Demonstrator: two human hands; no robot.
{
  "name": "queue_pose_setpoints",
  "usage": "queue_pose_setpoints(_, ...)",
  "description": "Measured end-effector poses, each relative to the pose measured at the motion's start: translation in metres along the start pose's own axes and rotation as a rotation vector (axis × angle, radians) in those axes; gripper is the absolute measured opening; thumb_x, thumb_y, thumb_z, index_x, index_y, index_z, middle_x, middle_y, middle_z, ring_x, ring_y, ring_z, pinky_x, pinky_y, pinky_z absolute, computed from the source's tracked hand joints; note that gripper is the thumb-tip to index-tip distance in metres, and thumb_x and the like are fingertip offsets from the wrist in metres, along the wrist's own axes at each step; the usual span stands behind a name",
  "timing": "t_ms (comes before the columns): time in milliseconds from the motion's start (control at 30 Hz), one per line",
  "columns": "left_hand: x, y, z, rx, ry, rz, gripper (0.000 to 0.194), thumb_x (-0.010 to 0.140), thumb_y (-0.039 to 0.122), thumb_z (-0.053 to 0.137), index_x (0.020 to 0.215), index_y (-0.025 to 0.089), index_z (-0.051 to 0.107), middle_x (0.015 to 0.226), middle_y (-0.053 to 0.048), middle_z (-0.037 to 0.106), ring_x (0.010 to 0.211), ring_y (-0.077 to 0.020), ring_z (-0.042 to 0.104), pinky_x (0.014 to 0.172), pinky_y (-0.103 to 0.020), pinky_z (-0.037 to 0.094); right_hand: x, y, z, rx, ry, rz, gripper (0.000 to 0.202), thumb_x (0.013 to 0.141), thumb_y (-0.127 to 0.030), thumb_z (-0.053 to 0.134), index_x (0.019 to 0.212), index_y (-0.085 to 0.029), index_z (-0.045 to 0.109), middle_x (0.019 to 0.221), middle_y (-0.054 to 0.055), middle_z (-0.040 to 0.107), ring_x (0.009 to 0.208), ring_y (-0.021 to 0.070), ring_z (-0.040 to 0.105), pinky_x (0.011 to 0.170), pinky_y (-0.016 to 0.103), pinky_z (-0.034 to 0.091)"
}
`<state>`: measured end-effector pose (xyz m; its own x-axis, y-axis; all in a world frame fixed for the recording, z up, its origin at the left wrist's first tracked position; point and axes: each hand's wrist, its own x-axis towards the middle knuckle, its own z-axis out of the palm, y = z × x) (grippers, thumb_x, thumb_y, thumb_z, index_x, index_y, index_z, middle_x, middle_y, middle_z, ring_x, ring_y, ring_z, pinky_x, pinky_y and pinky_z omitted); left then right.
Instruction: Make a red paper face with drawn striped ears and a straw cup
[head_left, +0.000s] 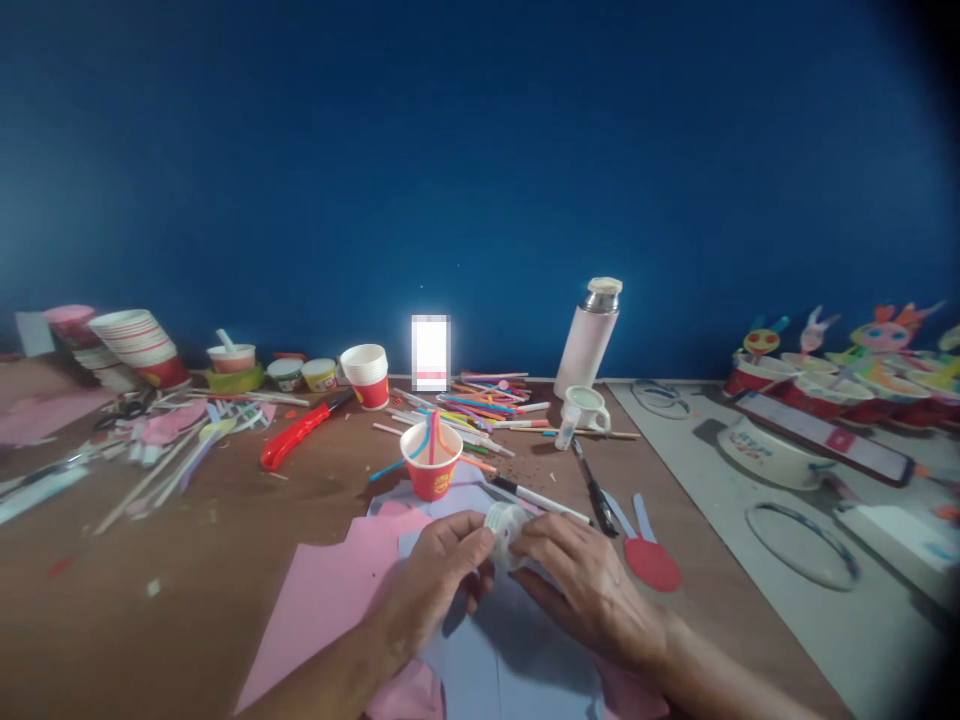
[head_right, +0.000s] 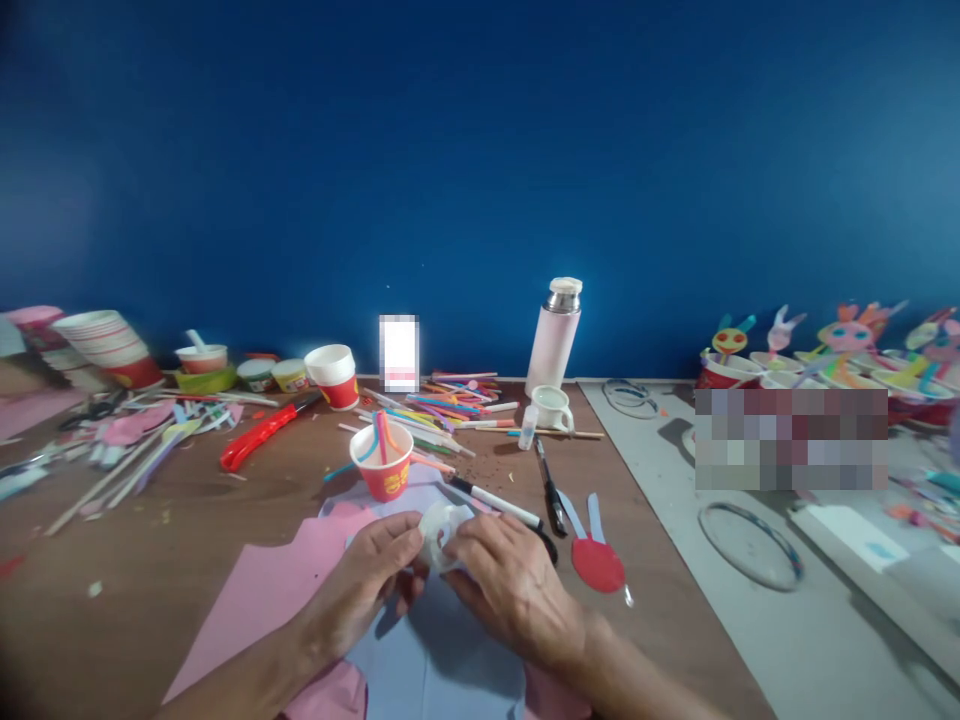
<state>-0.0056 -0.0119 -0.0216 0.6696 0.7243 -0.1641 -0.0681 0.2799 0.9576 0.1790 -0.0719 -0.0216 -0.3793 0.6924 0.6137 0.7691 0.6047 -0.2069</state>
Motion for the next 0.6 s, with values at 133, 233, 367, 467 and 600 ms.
queue_pose_setpoints(133, -0.004, 0.001, 0.002, 0.018, -0.020, -0.046, 0.030, 0.083, 0.043, 0.060, 0.083, 0.014, 0.056, 0.060, 0.004, 0.046, 0.049, -0.0056, 0.042, 0.044, -0.016, 0.031, -0.007, -0.003, 0.002, 0.055, -0.017, -0.021, 0.008, 0.089, -0.020, 0.054, 0.097, -0.019, 0.057, 0.088, 0.006, 0.066, 0.078, 0.0191, 0.061, 0.076, 0.035, 0.046)
queue_pose_setpoints(233, -0.005, 0.004, 0.002, 0.091, -0.052, 0.045, 0.025, 0.083, 0.039, 0.061, 0.088, 0.014, 0.060, 0.072, 0.001, 0.050, 0.051, -0.0052, 0.042, 0.045, -0.018, 0.031, -0.008, -0.002, 0.002, 0.277, 0.062, 0.150, 0.007, 0.088, -0.024, 0.055, 0.094, -0.021, 0.055, 0.086, 0.004, 0.062, 0.075, 0.0174, 0.057, 0.069, 0.031, 0.046)
queue_pose_setpoints(367, -0.007, 0.011, 0.005, 0.135, -0.080, 0.165, 0.019, 0.084, 0.033, 0.061, 0.088, 0.015, 0.062, 0.089, -0.002, 0.050, 0.057, -0.0055, 0.044, 0.049, -0.019, 0.034, -0.005, -0.003, -0.001, 0.714, 0.168, 0.629, 0.014, 0.090, -0.035, 0.049, 0.093, -0.021, 0.052, 0.081, 0.001, 0.054, 0.071, 0.0142, 0.051, 0.062, 0.025, 0.044)
queue_pose_setpoints(467, -0.008, 0.011, 0.008, 0.174, -0.084, 0.206, 0.014, 0.084, 0.029, 0.060, 0.087, 0.016, 0.061, 0.091, -0.002, 0.049, 0.060, -0.0066, 0.045, 0.053, -0.020, 0.037, -0.004, -0.002, -0.002, 0.945, 0.094, 0.759, 0.030, 0.087, -0.044, 0.053, 0.107, -0.021, 0.052, 0.095, 0.004, 0.056, 0.085, 0.0174, 0.053, 0.071, 0.027, 0.045)
queue_pose_setpoints(600, -0.010, 0.008, 0.011, 0.256, -0.105, 0.218, 0.007, 0.084, 0.023, 0.060, 0.084, 0.016, 0.060, 0.095, -0.003, 0.051, 0.071, -0.0103, 0.047, 0.059, -0.022, 0.038, -0.007, -0.002, 0.001, 1.133, -0.101, 0.728, 0.047, 0.084, -0.046, 0.059, 0.124, -0.024, 0.047, 0.114, 0.007, 0.055, 0.099, 0.0223, 0.055, 0.081, 0.035, 0.046)
